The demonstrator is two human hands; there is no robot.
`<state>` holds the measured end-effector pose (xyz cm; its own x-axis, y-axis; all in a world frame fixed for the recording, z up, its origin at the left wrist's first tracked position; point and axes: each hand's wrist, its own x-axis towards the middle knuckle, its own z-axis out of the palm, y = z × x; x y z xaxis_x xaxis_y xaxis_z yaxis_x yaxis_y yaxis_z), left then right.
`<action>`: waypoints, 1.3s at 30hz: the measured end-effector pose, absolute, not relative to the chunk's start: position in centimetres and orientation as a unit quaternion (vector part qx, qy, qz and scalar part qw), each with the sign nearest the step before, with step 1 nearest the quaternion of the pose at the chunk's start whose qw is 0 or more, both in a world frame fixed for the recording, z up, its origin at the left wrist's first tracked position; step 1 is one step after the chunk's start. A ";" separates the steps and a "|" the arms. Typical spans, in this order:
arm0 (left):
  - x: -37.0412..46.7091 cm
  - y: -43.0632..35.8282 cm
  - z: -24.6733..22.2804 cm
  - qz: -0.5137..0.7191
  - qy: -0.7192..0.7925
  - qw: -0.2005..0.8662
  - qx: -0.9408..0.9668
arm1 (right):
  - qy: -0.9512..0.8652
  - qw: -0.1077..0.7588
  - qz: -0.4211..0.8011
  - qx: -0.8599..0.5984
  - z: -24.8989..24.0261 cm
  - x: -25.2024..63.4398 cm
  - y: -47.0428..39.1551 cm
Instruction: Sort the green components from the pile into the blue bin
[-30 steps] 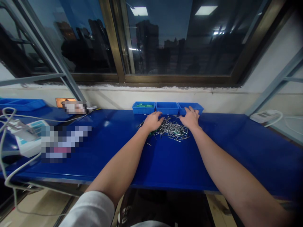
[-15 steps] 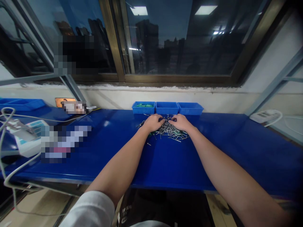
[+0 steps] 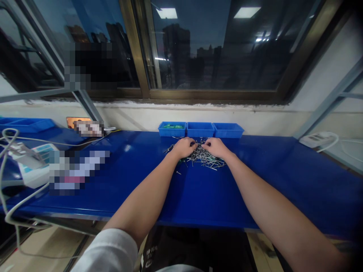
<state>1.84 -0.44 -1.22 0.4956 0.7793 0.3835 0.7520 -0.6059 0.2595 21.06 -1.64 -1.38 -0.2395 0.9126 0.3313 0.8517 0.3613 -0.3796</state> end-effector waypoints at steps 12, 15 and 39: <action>2.0 -0.9 -0.9 0.242 0.439 0.034 0.865 | -0.837 0.232 0.078 -0.490 -0.7 20.3 -2.4; 2.0 -0.8 -1.0 0.246 0.437 0.035 0.865 | -0.839 0.218 0.076 -0.492 -0.7 20.0 -2.4; 2.3 -1.3 -0.5 0.334 0.429 0.075 0.836 | -0.873 0.189 0.064 -0.444 -0.8 18.8 -3.3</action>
